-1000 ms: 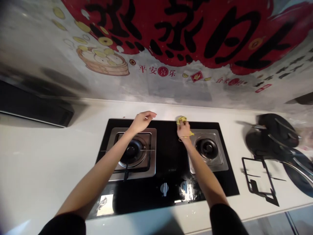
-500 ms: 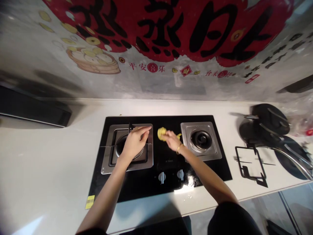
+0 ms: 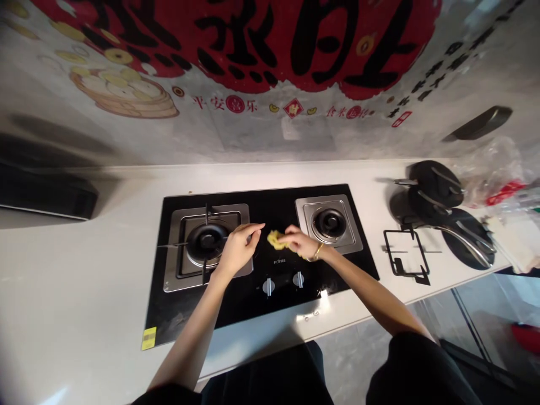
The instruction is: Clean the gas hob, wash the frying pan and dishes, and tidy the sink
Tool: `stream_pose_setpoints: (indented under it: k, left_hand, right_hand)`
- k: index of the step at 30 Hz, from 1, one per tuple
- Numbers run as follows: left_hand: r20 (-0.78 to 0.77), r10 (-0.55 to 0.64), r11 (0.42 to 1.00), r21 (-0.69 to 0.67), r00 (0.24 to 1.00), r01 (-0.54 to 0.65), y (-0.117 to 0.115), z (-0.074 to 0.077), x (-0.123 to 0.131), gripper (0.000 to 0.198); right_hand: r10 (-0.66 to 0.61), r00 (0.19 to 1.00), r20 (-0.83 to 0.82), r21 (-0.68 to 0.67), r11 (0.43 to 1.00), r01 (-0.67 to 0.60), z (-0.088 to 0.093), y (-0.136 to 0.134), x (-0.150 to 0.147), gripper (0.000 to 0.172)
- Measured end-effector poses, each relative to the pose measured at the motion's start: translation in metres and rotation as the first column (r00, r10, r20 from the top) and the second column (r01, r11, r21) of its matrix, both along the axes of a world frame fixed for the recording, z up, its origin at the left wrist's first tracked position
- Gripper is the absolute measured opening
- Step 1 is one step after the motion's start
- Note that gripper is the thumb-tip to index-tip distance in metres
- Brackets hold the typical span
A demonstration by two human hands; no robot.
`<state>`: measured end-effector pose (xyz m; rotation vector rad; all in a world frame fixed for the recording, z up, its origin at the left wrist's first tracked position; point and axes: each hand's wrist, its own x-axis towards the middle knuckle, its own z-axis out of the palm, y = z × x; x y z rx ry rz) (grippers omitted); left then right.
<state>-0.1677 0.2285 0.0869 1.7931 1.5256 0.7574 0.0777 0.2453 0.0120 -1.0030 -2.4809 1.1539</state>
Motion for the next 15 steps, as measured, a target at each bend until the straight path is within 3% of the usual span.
stream_pose_setpoints:
  k: [2, 3, 5, 7, 8, 10, 15]
  left_hand:
    - [0.013, -0.002, 1.0, 0.0, 1.0, 0.002, -0.001, -0.003, 0.004, 0.027]
    - [0.018, -0.003, 1.0, -0.004, 1.0, 0.003, -0.001, -0.005, 0.006, 0.027]
    - [0.025, -0.003, 1.0, -0.016, 1.0, 0.004, -0.003, -0.01, 0.008, 0.026]
    - [0.029, -0.001, 1.0, -0.026, 1.0, 0.002, -0.004, -0.013, 0.009, 0.025]
    - [0.033, 0.001, 1.0, -0.026, 0.999, 0.0, -0.005, -0.015, 0.008, 0.025]
    - [0.043, 0.01, 1.0, -0.016, 0.999, -0.01, -0.004, -0.015, 0.007, 0.025]
    - [0.079, 0.006, 1.0, -0.014, 0.997, -0.005, -0.002, -0.007, 0.012, 0.025]
  right_hand:
    - [-0.232, 0.972, 0.029, 0.122, 0.966, 0.227, 0.008, 0.046, 0.001, 0.041]
    - [-0.372, 0.925, 0.078, 0.181, 0.918, 0.354, 0.009, 0.072, -0.002, 0.044]
    - [-0.59, 0.765, 0.257, 0.258, 0.805, 0.534, 0.004, 0.113, -0.011, 0.05]
    - [-0.66, 0.642, 0.389, 0.289, 0.75, 0.596, -0.007, 0.134, -0.021, 0.053]
    - [-0.65, 0.634, 0.419, 0.292, 0.758, 0.583, -0.013, 0.135, -0.026, 0.053]
    - [-0.58, 0.699, 0.418, 0.294, 0.815, 0.5, -0.022, 0.122, -0.033, 0.053]
    - [-0.366, 0.859, 0.359, 0.187, 0.929, 0.318, -0.021, 0.027, -0.027, 0.056]
